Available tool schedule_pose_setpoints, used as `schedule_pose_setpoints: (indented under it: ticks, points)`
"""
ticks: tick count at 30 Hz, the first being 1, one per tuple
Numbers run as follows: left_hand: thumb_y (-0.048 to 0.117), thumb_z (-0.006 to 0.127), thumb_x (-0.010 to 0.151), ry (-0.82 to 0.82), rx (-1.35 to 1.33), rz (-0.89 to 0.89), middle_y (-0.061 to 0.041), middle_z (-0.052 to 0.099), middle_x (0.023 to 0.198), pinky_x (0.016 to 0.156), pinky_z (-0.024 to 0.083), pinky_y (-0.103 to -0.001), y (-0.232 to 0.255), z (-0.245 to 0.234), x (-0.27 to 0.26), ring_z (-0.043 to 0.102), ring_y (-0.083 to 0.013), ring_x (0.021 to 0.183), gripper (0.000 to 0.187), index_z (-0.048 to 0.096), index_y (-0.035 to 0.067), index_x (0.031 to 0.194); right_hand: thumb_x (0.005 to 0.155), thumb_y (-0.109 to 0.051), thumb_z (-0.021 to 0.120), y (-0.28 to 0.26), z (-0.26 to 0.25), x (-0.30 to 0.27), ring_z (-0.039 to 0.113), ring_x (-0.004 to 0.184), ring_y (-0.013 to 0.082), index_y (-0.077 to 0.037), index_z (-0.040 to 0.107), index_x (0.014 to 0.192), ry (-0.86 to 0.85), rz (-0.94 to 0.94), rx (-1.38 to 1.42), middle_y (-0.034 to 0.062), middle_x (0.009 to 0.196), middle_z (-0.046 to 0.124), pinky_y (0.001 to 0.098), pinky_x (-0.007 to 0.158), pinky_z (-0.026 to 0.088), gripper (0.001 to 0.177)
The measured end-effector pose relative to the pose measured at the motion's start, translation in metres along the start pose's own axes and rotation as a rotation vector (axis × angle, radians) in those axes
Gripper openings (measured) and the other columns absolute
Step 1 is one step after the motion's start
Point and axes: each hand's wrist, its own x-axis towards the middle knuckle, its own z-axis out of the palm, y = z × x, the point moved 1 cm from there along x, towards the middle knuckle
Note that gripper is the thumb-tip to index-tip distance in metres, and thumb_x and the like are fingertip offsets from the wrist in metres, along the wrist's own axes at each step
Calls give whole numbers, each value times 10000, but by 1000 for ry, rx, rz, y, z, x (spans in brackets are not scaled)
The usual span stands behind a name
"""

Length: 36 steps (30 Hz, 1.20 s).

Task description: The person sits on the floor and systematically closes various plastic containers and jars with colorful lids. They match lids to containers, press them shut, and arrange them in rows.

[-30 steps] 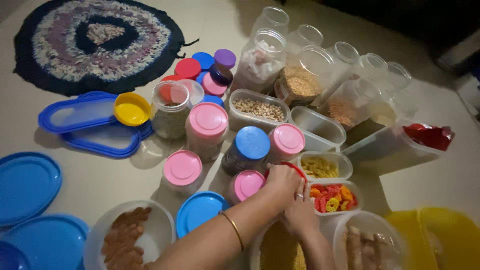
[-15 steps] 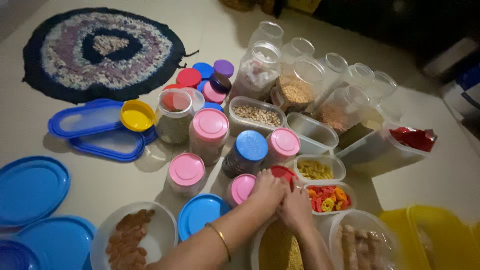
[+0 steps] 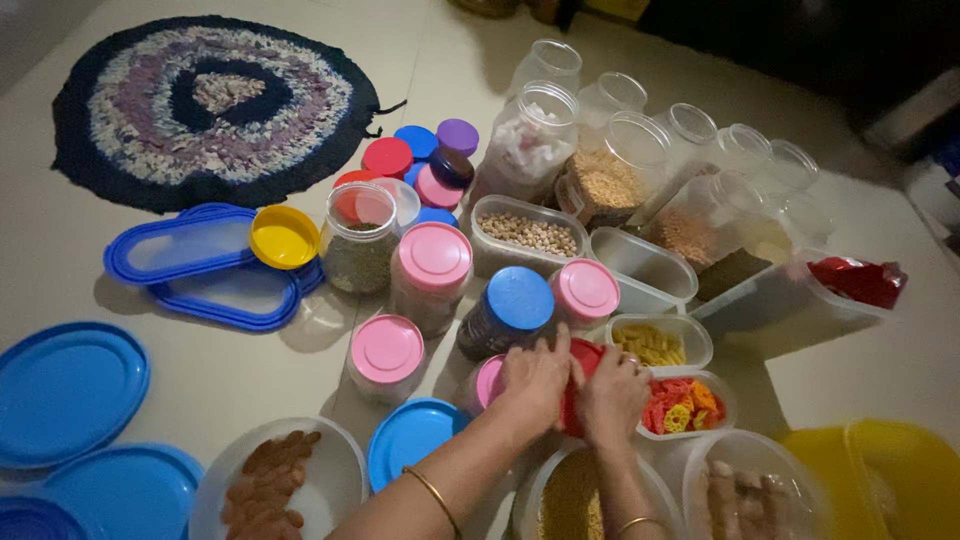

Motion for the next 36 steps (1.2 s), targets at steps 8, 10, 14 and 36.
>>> schedule_pose_setpoints:
  ticks: [8,10,14,36]
  points:
    - [559,870,729,103,-427,0,-241,684,1219,923,534,-507,-11,-17,-6,665,-412,1128,850,561,14,1303,1062,-408,640,82,35,34,643,844,338,-13,644,1003,-56,129,778,180,960,666,457,777,534,399]
    - [604,815,746,210,-729,-49,-248,693,1230,946,540,-468,-3,-28,-6,678,-382,1147,862,573,20,1332,1043,-441,621,85,16,26,656,888,284,-33,649,1084,-131,274,1239,135,1022,687,421,804,545,411]
    - [700,746,793,99,-1076,-290,-241,692,1221,952,550,-438,25,-49,5,706,-329,1148,846,610,7,1258,1003,-507,585,62,-51,22,682,977,176,-73,658,1247,-85,359,1760,44,1147,728,351,856,567,503]
    - [702,686,803,366,-991,-222,-202,737,876,767,552,-465,20,-57,-22,731,-348,845,686,749,34,947,976,-536,684,38,-59,4,663,937,176,-41,670,1236,-54,553,1660,46,1107,698,371,819,548,560]
